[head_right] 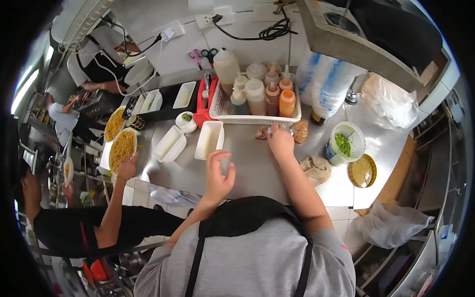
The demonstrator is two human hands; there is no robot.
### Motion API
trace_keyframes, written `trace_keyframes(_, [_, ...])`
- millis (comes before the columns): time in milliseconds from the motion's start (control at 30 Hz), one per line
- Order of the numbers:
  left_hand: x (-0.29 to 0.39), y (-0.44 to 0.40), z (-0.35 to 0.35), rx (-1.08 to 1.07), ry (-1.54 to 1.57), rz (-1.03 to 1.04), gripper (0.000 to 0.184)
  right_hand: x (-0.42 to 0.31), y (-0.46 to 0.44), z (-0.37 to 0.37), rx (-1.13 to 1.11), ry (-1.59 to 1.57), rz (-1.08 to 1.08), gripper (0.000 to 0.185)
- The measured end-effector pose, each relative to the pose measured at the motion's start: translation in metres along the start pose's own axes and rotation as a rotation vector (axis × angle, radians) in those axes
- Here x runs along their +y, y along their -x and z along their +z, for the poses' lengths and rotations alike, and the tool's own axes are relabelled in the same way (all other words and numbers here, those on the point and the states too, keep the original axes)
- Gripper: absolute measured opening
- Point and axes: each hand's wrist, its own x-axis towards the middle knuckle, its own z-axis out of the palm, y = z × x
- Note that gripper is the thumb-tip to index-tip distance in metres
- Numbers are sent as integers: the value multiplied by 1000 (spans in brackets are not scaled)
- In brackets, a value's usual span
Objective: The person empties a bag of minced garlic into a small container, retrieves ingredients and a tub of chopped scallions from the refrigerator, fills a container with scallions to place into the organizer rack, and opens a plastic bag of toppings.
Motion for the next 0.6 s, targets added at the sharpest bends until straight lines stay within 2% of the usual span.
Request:
trace_keyframes(100, [-11, 11, 0, -146, -8, -46, 19, -4, 13, -22, 119, -384, -159, 17])
trace_keyframes(133, [-14, 13, 2, -194, -3, -55, 18, -13, 19, -33, 57, -498, -117, 10])
trace_keyframes(267, [1, 0, 18, -154, 243, -227, 27, -42, 47, -57, 61, -583, -418, 9])
trace_keyframes(333, [-3, 3, 20, -252, 269, -382, 28, -52, 62, -57, 109, -638, -524, 9])
trace_keyframes(367, [-8, 3, 20, -304, 280, -452, 29, -53, 64, -57, 22, -724, -440, 9])
trace_keyframes(467, [-9, 11, 18, -266, 228, -431, 31, -50, 73, -51, -242, -997, -174, 9])
trace_keyframes(500, [-8, 10, 17, -241, 231, -438, 31, -47, 74, -48, -307, -1118, -128, 8])
trace_keyframes(567, [-11, 6, 15, -325, 340, -512, 31, -43, 72, -47, -436, -1358, -42, 7])
trace_keyframes(600, [-13, 5, 14, -366, 395, -553, 30, -42, 73, -48, -380, -1287, -104, 6])
